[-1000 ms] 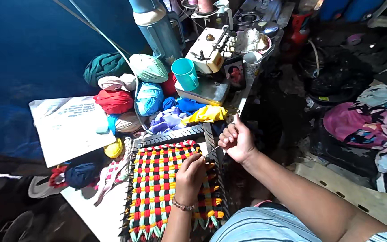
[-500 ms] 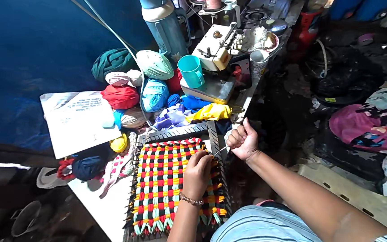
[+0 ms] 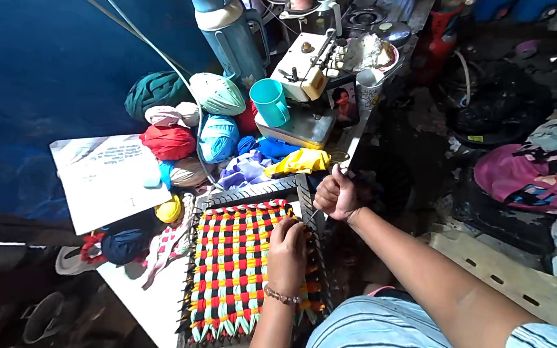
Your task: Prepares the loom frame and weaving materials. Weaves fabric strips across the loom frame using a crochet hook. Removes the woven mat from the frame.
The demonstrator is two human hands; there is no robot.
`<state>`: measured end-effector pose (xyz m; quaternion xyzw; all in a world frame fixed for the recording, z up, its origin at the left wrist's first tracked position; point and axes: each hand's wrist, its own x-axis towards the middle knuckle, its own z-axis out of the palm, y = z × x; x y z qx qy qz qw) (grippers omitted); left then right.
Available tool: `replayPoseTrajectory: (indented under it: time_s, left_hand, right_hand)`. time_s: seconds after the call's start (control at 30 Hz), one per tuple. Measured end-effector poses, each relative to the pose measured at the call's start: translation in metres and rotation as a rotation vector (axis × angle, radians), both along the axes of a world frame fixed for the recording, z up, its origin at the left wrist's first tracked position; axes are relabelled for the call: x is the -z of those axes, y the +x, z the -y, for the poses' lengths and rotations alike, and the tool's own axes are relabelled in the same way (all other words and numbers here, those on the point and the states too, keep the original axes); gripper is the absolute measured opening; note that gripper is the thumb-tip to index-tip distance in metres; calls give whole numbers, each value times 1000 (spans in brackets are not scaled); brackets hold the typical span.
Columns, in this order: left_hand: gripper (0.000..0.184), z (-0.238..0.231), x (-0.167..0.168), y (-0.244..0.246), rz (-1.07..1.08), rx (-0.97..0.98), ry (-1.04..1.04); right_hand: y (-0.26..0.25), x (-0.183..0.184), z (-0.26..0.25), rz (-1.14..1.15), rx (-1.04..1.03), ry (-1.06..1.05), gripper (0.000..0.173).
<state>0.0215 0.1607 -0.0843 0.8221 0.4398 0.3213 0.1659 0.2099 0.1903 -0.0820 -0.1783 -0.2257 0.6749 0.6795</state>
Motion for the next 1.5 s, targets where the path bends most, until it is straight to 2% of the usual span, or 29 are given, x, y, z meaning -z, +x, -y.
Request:
replayPoseTrajectory:
  time_s: [0.1,0.2,0.33,0.77,0.93,1.07,1.23,1.37,1.5]
  left_hand:
    - [28,16,-4,8,37,-20,-77]
    - [21,23,0,10,30,0,-25]
    - [15,23,8,15,14,-19,114]
    - [14,26,11,15,36,-40,147]
    - [26,18,0,1,212,-20,27]
    - [19,-1,-6,-2,110,19,90]
    - [18,-20,-4,-7,-38,147,223]
    - [20,-29,-2,-13,-25,201,254]
    - [20,-29,-5,-11,8,171,247]
  right_hand:
    - [4,-11,-3,144,-95,163,59]
    - [3,-21,1,221,-153,216,54]
    - [-1,-37,5,307,-116,111,52]
    - [-22,-88,5,485,-1,-32,53]
    - [-24,-86,0,538,1,-79,47]
    - [-24,-83,0,569,13,-67,39]
    - [-28,-87,1,568,32,-165,35]
    - [-27,-85,1,597,80,-165,28]
    - [-25,-81,-1,581,69,-147,20]
